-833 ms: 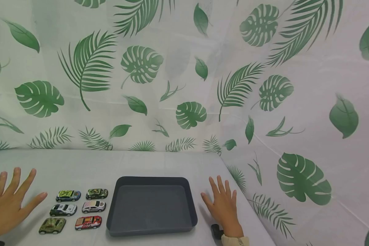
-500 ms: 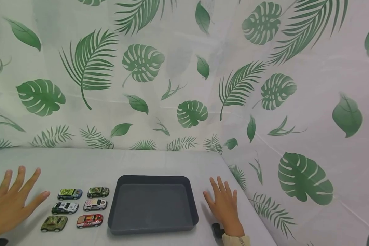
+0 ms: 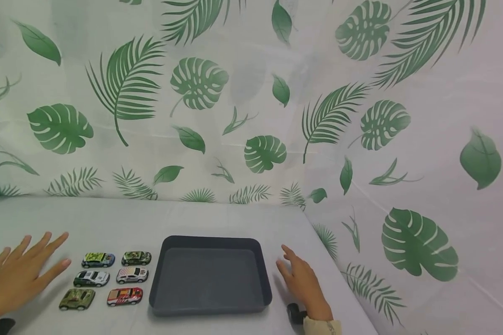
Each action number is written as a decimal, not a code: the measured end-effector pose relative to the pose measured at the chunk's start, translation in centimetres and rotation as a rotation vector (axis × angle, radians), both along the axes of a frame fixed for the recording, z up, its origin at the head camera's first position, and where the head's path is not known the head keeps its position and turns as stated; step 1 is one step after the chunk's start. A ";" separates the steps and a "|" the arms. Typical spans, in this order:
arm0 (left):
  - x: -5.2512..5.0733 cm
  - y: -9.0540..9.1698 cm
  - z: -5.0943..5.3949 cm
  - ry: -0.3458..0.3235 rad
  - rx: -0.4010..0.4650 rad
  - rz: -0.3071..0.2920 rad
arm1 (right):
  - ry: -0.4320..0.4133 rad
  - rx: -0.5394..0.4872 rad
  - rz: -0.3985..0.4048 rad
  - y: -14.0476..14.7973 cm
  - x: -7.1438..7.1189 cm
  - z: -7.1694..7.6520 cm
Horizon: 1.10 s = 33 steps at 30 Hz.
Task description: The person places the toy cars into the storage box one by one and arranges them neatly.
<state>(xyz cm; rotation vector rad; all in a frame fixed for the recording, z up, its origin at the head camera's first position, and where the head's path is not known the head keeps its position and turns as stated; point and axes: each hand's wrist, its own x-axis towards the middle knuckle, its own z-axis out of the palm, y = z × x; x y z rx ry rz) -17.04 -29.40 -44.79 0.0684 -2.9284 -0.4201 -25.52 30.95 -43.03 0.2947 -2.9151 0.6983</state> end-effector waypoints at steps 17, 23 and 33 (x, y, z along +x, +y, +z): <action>-0.9 -0.2 0.4 -0.014 0.011 -0.149 | -0.137 -0.216 0.147 -1.2 -0.9 0.3; -1.4 -0.1 0.7 -0.019 0.034 -0.189 | -0.172 -0.211 0.198 -1.0 -1.4 0.5; -2.6 -0.1 1.1 -0.044 0.156 -0.295 | -0.258 -0.315 0.334 -1.4 -2.4 0.8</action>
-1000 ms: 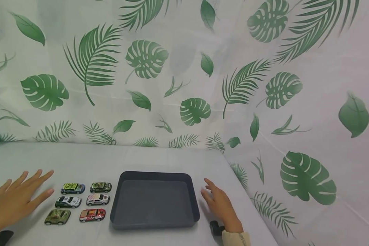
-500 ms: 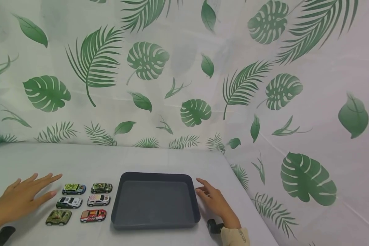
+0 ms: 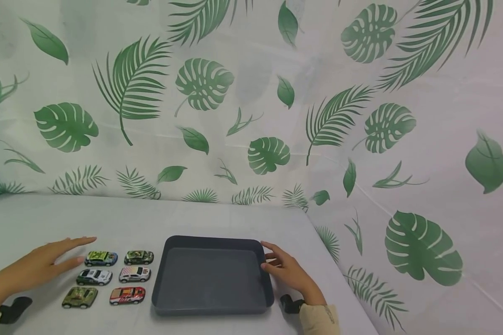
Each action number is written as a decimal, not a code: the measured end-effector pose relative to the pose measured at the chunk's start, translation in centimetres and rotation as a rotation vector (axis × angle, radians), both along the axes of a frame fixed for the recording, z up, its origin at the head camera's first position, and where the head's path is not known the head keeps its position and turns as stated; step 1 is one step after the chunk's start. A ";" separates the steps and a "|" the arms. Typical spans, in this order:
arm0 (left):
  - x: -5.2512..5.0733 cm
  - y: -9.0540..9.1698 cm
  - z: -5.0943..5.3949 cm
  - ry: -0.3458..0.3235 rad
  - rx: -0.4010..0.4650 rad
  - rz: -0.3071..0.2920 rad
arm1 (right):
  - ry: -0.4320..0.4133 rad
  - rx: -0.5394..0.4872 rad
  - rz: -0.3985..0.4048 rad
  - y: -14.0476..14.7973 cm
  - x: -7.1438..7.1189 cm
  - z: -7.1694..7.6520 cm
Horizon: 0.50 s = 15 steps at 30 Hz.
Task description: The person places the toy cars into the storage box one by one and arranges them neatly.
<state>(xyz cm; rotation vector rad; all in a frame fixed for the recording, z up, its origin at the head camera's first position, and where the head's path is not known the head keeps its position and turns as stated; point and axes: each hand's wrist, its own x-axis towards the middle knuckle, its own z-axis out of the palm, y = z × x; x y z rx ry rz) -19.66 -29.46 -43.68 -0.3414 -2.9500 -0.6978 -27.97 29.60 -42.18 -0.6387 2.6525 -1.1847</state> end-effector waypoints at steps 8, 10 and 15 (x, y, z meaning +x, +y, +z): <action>-0.8 0.0 -0.3 -0.068 0.078 -0.043 | -0.026 -0.028 0.032 -0.1 -1.3 -0.5; -0.9 -0.1 -0.3 -0.087 0.086 -0.044 | -0.024 -0.031 0.045 0.0 -1.6 -0.4; -1.3 -0.3 -0.3 -0.126 0.107 -0.033 | -0.032 -0.050 0.074 0.2 -2.2 -0.5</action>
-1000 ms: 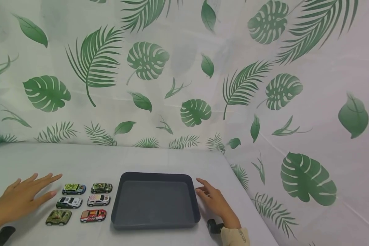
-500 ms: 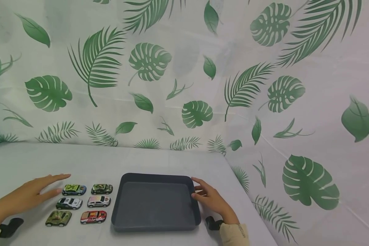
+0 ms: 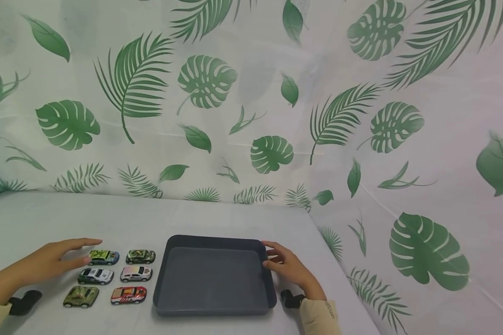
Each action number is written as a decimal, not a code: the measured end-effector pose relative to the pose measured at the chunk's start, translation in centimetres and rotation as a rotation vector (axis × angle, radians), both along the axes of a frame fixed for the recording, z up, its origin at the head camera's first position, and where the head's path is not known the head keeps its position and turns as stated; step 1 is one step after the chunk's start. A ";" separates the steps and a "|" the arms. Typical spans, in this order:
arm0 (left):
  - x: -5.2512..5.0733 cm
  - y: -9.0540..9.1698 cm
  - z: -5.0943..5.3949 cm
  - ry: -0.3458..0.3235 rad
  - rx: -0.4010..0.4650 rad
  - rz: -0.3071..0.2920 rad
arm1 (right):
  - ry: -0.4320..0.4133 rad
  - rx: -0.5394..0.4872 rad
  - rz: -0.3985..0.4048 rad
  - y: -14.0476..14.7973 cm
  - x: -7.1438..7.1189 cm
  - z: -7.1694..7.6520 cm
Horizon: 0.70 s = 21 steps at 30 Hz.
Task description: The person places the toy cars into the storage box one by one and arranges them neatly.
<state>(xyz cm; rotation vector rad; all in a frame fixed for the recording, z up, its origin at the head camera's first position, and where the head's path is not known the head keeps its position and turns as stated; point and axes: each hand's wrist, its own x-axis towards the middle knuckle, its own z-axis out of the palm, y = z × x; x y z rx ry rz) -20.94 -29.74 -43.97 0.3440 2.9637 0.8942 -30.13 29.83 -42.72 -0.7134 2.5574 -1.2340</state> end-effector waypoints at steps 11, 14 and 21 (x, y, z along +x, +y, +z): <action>-1.5 -0.1 0.3 -0.049 0.117 -0.115 | -0.081 -0.066 0.011 0.4 -0.6 -0.4; -1.8 -0.1 0.3 -0.068 0.145 -0.128 | -0.093 -0.067 0.011 0.4 -0.7 -0.5; -2.2 0.2 -0.1 -0.058 0.138 -0.126 | -0.110 -0.064 0.001 0.4 -0.7 -0.8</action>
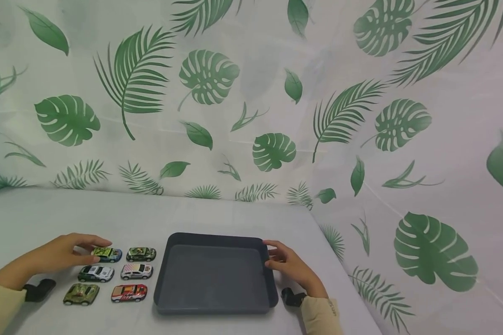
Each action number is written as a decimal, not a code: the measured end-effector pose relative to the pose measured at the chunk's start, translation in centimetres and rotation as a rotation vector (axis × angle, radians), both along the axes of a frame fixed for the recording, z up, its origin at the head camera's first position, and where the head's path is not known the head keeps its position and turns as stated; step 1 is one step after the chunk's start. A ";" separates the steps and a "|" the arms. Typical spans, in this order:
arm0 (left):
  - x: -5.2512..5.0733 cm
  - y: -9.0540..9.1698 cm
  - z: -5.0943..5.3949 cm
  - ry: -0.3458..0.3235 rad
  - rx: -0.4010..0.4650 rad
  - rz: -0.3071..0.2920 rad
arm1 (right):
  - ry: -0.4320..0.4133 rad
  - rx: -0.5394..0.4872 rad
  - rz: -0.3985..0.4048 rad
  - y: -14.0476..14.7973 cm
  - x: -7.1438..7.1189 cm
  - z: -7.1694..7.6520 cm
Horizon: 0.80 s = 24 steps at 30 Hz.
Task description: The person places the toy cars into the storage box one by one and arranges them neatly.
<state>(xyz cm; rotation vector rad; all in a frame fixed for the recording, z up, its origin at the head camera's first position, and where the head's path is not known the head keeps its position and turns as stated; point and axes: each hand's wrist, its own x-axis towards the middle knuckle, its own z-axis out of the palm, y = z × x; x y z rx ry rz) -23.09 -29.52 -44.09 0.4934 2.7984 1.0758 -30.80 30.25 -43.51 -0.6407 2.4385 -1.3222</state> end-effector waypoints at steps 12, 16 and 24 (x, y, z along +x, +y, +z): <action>-0.4 0.8 -0.3 0.024 -0.089 0.065 | -0.027 -0.012 0.012 0.0 0.1 0.1; -0.4 0.8 -0.4 0.027 -0.112 0.058 | -0.034 -0.025 0.019 0.0 0.2 -0.1; -0.2 1.0 -0.3 -0.002 -0.093 0.067 | -0.034 -0.014 -0.010 0.0 0.4 0.0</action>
